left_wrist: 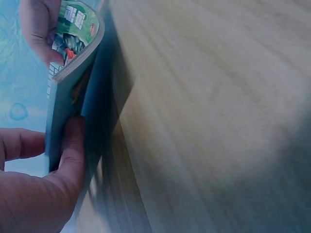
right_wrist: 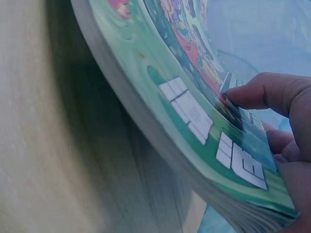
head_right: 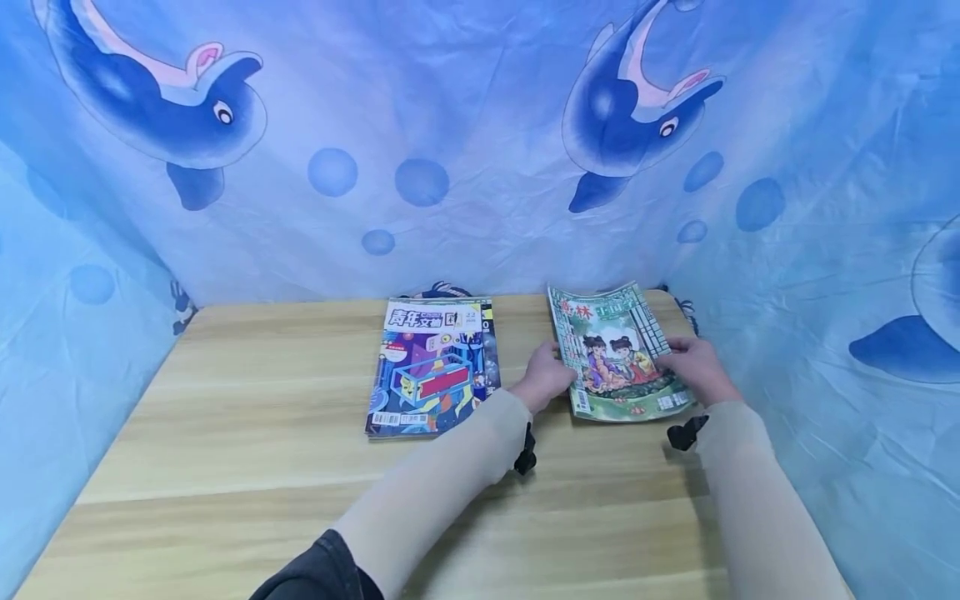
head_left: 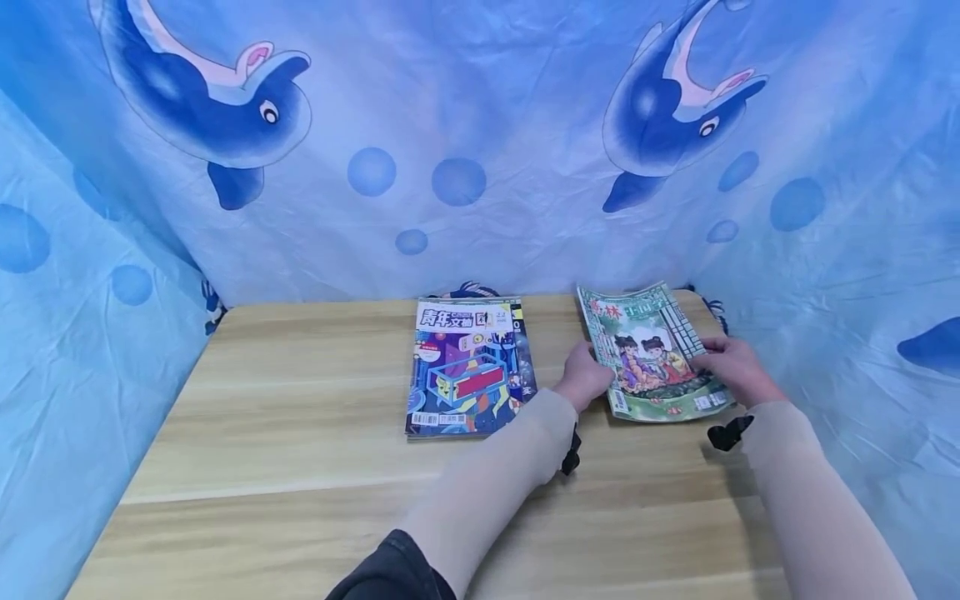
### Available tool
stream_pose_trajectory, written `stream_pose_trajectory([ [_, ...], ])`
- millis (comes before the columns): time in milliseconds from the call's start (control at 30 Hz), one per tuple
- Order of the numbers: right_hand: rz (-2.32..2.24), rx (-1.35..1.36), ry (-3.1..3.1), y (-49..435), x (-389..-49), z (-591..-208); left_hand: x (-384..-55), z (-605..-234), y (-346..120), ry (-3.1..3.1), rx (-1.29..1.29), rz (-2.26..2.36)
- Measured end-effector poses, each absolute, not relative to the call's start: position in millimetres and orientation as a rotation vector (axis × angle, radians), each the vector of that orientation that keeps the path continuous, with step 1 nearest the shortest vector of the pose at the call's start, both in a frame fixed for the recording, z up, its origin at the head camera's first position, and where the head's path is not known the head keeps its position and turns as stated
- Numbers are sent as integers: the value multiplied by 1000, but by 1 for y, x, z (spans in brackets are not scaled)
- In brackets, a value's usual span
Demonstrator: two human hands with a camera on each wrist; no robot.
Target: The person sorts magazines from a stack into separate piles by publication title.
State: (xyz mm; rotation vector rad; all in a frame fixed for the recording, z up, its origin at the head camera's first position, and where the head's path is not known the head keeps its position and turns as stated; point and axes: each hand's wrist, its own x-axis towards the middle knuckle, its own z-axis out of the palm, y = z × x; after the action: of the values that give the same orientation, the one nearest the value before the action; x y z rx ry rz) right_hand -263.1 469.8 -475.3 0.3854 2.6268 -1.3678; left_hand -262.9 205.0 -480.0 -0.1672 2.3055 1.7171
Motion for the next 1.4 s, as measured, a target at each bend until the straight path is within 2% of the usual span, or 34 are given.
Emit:
stream_pose_trajectory([
  [800,-1237,429,2574,474,-266,-484,-265,-481,201,2471,-113,1414],
  [1400,-1011,459,2713,464,-263,-468,-273,-485,189,2698,219,1113],
])
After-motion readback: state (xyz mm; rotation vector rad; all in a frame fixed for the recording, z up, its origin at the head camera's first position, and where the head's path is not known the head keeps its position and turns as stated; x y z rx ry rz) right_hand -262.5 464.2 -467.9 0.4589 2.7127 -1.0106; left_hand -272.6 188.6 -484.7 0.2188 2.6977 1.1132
